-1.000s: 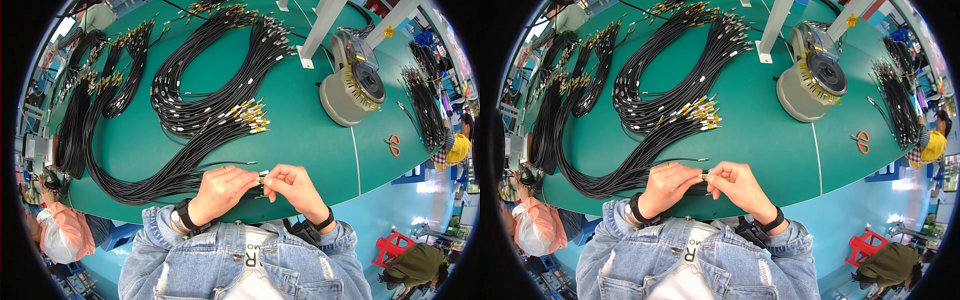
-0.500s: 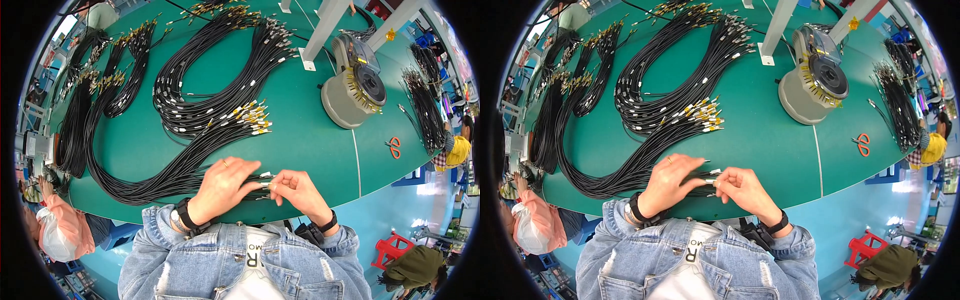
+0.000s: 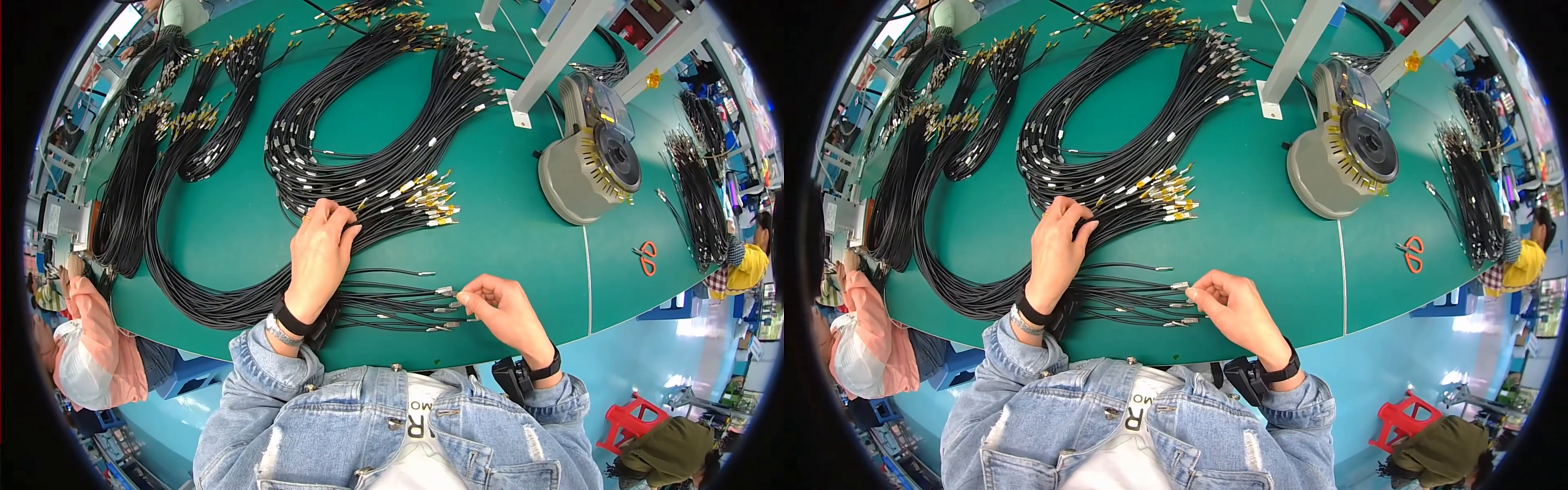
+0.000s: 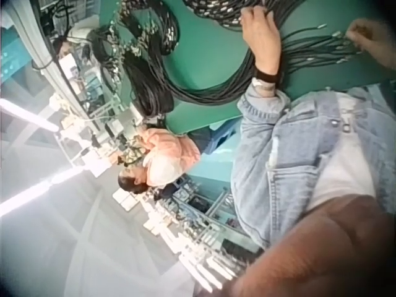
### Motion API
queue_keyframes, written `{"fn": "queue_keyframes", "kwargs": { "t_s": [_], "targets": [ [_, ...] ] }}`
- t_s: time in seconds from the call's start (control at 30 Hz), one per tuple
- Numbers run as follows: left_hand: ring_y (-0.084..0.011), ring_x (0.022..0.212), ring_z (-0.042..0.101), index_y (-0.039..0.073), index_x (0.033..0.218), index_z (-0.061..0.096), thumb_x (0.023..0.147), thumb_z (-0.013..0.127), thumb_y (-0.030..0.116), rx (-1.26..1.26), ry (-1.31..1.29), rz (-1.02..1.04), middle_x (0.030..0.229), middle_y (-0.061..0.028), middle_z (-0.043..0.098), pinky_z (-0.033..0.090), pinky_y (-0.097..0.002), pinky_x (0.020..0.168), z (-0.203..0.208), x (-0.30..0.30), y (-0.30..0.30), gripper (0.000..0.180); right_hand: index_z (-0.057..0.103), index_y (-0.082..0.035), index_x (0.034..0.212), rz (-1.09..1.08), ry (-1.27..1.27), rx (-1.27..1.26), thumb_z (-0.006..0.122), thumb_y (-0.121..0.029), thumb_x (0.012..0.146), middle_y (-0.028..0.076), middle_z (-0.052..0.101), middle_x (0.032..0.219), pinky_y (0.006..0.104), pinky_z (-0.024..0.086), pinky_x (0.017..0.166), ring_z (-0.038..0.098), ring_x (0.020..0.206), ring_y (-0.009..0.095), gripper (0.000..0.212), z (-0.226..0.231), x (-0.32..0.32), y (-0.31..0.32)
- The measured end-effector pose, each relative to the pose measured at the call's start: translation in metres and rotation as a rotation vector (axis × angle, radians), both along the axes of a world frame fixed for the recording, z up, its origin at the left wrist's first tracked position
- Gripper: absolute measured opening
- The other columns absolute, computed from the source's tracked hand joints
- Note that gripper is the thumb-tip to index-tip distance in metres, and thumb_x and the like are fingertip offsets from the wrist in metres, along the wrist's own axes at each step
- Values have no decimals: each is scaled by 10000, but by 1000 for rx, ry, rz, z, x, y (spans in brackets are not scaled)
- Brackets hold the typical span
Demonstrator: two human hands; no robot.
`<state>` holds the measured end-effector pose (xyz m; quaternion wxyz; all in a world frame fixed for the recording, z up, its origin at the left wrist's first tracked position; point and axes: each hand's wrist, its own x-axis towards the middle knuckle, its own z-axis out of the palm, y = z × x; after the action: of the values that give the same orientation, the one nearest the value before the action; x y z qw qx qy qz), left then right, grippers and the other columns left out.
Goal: The person gathers a bundle of cables and places them on the table. They then pick up individual cables and slide a small metal component onto the end of each one.
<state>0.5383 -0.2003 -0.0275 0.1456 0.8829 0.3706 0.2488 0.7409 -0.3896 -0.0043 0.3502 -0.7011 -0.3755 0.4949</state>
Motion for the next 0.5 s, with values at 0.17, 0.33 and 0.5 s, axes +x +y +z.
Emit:
{"fn": "queue_keyframes", "kwargs": {
  "t_s": [0.17,0.33,0.5],
  "targets": [
    [-279,771,562,34,801,635,747,701,58,12,-82,-109,833,-75,597,477,-374,674,15,-6,-15,89,613,33,1020,-204,84,287,593,-119,922,56,649,814,238,489,665,598,709,102,182,-6,-10,10],
    [-259,732,570,45,776,646,740,711,74,-54,-55,-274,738,-52,612,477,-361,667,23,-19,-37,79,601,39,1072,-307,315,377,580,-106,929,83,660,854,252,505,705,613,715,124,205,2,-24,26],
    [-243,735,575,49,826,649,739,715,88,-65,-18,-356,762,-49,618,476,-354,665,21,-23,-45,116,614,41,1037,-178,456,218,584,-96,926,92,659,825,250,510,671,610,682,134,179,-5,-17,18]
  ]
}}
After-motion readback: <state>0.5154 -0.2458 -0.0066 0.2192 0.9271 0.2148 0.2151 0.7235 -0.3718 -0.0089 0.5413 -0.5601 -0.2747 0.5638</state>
